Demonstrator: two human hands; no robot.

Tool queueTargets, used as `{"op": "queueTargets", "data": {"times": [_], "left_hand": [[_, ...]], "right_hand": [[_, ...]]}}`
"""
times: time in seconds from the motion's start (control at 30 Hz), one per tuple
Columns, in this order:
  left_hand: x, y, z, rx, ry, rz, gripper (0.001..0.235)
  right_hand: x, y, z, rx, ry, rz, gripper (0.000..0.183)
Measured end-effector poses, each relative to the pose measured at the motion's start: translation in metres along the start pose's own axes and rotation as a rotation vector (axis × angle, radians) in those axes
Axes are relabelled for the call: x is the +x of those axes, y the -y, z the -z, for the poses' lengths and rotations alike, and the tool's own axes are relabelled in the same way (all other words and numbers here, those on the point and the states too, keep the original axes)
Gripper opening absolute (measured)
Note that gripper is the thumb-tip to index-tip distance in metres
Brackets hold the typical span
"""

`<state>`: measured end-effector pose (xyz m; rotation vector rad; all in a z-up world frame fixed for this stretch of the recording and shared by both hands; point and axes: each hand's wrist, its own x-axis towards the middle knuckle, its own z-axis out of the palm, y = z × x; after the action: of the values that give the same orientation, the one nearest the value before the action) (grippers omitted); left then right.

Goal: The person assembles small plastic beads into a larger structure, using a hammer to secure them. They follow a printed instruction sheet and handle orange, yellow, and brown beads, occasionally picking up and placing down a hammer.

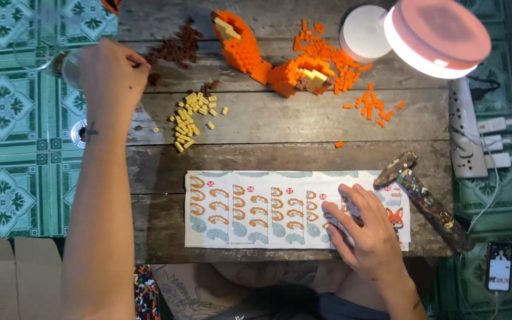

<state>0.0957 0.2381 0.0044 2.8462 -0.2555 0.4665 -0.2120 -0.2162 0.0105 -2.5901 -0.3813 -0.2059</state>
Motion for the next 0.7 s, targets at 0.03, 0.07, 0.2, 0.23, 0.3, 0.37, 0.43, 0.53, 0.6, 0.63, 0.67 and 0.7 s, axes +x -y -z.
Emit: {"op": "queueTargets", "data": {"times": [0.03, 0.07, 0.2, 0.23, 0.3, 0.37, 0.43, 0.53, 0.6, 0.63, 0.67, 0.7], "left_hand": [[0.001, 0.003, -0.006, -0.003, 0.008, -0.004, 0.003], [0.003, 0.007, -0.010, 0.072, -0.003, -0.005, 0.006], [0.009, 0.018, -0.020, 0.156, -0.016, -0.021, 0.006], [0.005, 0.012, -0.013, 0.157, -0.014, -0.021, 0.006], [-0.001, -0.001, 0.001, 0.119, 0.003, -0.003, 0.004], [-0.006, -0.006, 0.008, 0.093, -0.032, -0.063, 0.004], [-0.013, -0.013, 0.017, 0.070, -0.069, -0.119, 0.005], [-0.024, -0.034, 0.032, -0.031, -0.050, -0.085, 0.006], [-0.033, -0.052, 0.045, -0.142, -0.056, -0.138, 0.007], [-0.037, -0.063, 0.049, -0.142, -0.056, -0.138, 0.007], [-0.040, -0.073, 0.053, -0.225, 0.017, -0.104, 0.011], [-0.044, -0.084, 0.057, -0.307, 0.092, -0.070, 0.014]], "right_hand": [[-0.002, 0.001, 0.000, 0.000, 0.003, -0.008, 0.048], [-0.002, 0.001, 0.000, 0.003, 0.008, -0.018, 0.047], [-0.003, -0.001, 0.000, 0.000, 0.020, -0.025, 0.047], [-0.003, -0.001, 0.001, 0.001, 0.020, -0.026, 0.047], [-0.001, -0.001, 0.001, 0.015, 0.017, -0.010, 0.047], [-0.001, 0.000, 0.002, 0.011, 0.019, -0.012, 0.047], [-0.001, -0.001, 0.001, 0.008, 0.020, -0.009, 0.048], [-0.001, -0.001, 0.002, 0.011, 0.029, -0.020, 0.048], [-0.001, -0.001, 0.003, 0.021, 0.044, -0.017, 0.049], [-0.001, -0.003, 0.003, 0.021, 0.044, -0.017, 0.049], [-0.001, -0.004, 0.004, -0.002, 0.077, -0.001, 0.050], [-0.001, -0.006, 0.004, -0.024, 0.110, 0.015, 0.051]]}}
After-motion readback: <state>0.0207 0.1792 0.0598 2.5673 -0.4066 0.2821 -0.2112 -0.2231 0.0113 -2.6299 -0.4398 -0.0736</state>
